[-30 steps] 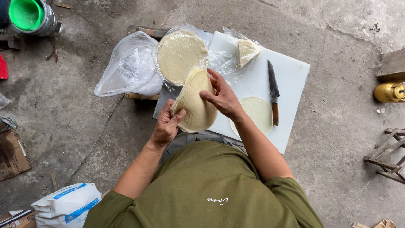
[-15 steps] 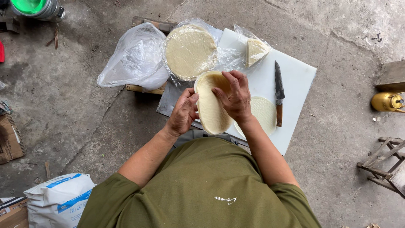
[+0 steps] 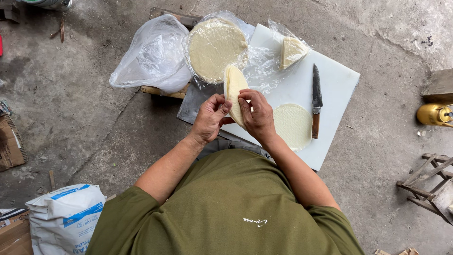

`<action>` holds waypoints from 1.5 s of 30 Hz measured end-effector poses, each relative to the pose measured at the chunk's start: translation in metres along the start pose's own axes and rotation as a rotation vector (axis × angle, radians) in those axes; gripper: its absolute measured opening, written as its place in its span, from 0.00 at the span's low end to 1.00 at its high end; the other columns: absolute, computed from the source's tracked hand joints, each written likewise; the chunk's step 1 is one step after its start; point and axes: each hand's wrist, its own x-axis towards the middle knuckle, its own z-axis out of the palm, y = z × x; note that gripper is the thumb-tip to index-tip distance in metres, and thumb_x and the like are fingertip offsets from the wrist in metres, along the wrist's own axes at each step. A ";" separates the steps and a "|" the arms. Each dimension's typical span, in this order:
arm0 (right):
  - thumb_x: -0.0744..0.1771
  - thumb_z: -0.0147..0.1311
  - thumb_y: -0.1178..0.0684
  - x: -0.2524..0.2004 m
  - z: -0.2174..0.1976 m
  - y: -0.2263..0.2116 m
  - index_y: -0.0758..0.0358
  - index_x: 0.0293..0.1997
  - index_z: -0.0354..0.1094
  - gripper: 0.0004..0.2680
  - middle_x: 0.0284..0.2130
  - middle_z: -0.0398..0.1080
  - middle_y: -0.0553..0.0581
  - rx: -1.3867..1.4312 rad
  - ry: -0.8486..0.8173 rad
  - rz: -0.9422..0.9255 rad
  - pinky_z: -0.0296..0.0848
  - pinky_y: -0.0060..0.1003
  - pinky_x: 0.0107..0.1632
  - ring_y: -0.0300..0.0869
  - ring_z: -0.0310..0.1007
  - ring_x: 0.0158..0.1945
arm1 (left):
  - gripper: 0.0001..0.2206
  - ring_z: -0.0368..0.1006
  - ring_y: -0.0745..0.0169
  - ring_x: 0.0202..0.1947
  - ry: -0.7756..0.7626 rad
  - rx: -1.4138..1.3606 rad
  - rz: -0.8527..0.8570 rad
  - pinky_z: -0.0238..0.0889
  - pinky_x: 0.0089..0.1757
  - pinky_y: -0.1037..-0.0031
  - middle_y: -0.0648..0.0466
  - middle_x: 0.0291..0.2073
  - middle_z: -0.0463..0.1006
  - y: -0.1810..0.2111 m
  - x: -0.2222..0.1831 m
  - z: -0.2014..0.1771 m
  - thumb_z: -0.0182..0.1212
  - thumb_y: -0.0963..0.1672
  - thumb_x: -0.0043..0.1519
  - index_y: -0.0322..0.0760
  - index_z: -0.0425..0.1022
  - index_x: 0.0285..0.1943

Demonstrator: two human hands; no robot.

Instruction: The person cuts circular sheets of dough into semi-circles and triangles using a knife. They fold the dough pieces, sometimes placing cheese inside, and then gather them into stacks and wrap them in plastic wrap.

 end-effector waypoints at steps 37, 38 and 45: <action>0.74 0.48 0.49 -0.019 0.011 0.032 0.69 0.53 0.62 0.11 0.42 0.68 0.55 0.465 0.018 0.439 0.70 0.29 0.49 0.35 0.66 0.44 | 0.19 0.77 0.67 0.40 0.254 -0.012 0.219 0.77 0.37 0.77 0.48 0.45 0.78 -0.011 0.014 -0.002 0.63 0.40 0.60 0.34 0.62 0.59; 0.73 0.49 0.48 -0.018 0.011 0.032 0.70 0.55 0.62 0.12 0.43 0.69 0.55 0.496 -0.001 0.441 0.71 0.29 0.51 0.35 0.67 0.46 | 0.20 0.77 0.68 0.41 0.259 0.012 0.195 0.78 0.39 0.77 0.50 0.46 0.78 -0.010 0.014 -0.003 0.62 0.39 0.59 0.34 0.61 0.60; 0.67 0.59 0.43 -0.006 0.007 -0.017 0.67 0.53 0.69 0.17 0.38 0.77 0.58 0.177 0.034 0.464 0.74 0.34 0.43 0.37 0.75 0.40 | 0.16 0.74 0.65 0.44 0.087 0.363 0.244 0.72 0.45 0.73 0.48 0.45 0.79 -0.004 -0.011 0.028 0.59 0.40 0.64 0.24 0.73 0.60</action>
